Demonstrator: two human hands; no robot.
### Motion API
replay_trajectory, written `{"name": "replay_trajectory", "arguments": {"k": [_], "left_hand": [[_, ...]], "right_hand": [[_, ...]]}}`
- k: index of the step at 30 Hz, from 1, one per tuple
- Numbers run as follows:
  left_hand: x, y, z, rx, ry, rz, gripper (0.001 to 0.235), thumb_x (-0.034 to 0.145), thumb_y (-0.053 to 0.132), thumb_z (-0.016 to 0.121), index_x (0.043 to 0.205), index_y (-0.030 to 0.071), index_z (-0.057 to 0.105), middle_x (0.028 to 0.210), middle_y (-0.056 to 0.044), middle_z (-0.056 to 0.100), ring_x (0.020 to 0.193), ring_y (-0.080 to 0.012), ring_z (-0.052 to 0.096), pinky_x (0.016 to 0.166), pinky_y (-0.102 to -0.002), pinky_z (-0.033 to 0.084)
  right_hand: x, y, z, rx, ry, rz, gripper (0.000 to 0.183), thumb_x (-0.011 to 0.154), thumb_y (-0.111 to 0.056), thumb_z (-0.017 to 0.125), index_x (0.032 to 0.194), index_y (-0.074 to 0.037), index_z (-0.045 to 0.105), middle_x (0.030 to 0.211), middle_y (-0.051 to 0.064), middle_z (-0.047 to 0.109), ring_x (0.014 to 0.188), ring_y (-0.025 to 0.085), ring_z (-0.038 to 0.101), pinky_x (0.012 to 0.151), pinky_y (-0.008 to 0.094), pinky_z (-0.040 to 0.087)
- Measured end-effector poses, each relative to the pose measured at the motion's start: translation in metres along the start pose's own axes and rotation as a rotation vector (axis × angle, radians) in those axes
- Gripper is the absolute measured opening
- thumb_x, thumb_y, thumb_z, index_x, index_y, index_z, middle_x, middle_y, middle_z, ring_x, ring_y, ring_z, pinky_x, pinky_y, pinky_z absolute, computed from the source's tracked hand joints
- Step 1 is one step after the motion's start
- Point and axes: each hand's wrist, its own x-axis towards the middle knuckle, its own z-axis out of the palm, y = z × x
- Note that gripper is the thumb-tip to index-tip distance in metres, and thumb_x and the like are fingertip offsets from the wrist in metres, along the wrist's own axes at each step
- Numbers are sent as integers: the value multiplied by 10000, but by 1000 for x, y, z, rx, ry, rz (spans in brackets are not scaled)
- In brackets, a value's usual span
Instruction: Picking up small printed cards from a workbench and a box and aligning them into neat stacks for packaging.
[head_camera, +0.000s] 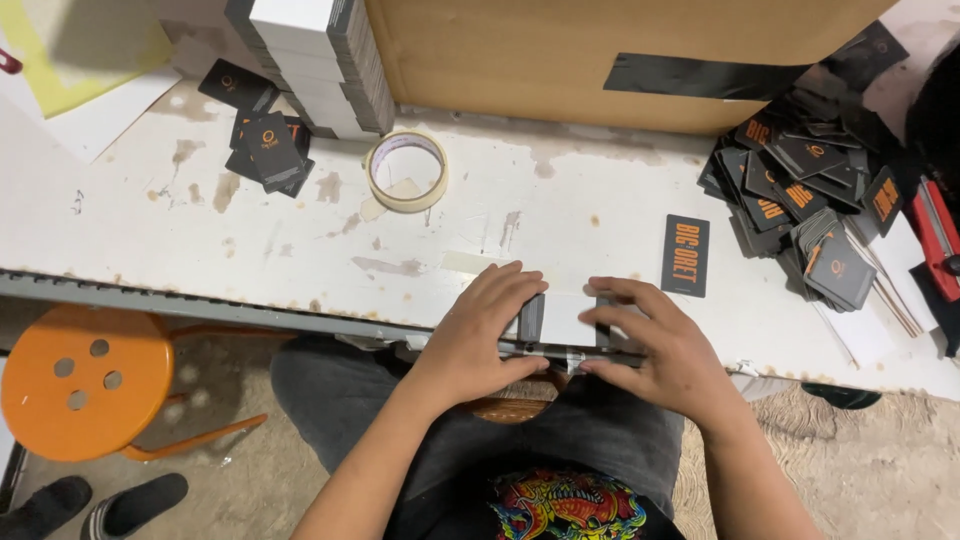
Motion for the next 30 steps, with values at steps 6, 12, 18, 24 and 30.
{"name": "replay_trajectory", "arguments": {"k": [6,12,18,24,30], "left_hand": [[16,6,-4,52,-96,-16,672,638,270,700,1192,7,426,1086,-171,551,1131,-313,435,1032,-436,218],[22,-1,-1,52,-71,1,655,633,278,711,1167,18,436,999,-135,592,995,-263,526,949,-379,337],[21,-3,-1,52,-49,55,630,617,219,720,1143,7,447,963,-142,597,973,-267,532,931,-378,355],[21,-18,6,64,12,102,619,606,280,731,1120,31,491,933,-112,613,938,-237,546,913,-354,372],[18,-18,-28,132,58,132,814,543,459,736,1195,58,458,1081,-133,574,1084,-279,470,1003,-415,286]], "right_hand": [[14,-8,-3,1,-61,163,651,535,-136,777,1125,-48,516,949,109,629,920,272,598,821,396,468],[21,-12,-7,-17,-133,196,748,517,-130,786,1187,-45,464,944,122,638,921,285,597,825,392,471],[25,-15,-6,-99,-211,199,792,509,-76,769,1226,-66,433,955,104,638,934,272,586,818,401,459],[27,-14,-5,-41,-196,216,846,515,-102,775,1267,-84,386,975,108,633,929,279,581,804,386,469],[47,-23,1,-117,-280,250,923,508,-130,788,1306,-62,327,1020,106,614,989,271,557,843,420,443]]}}
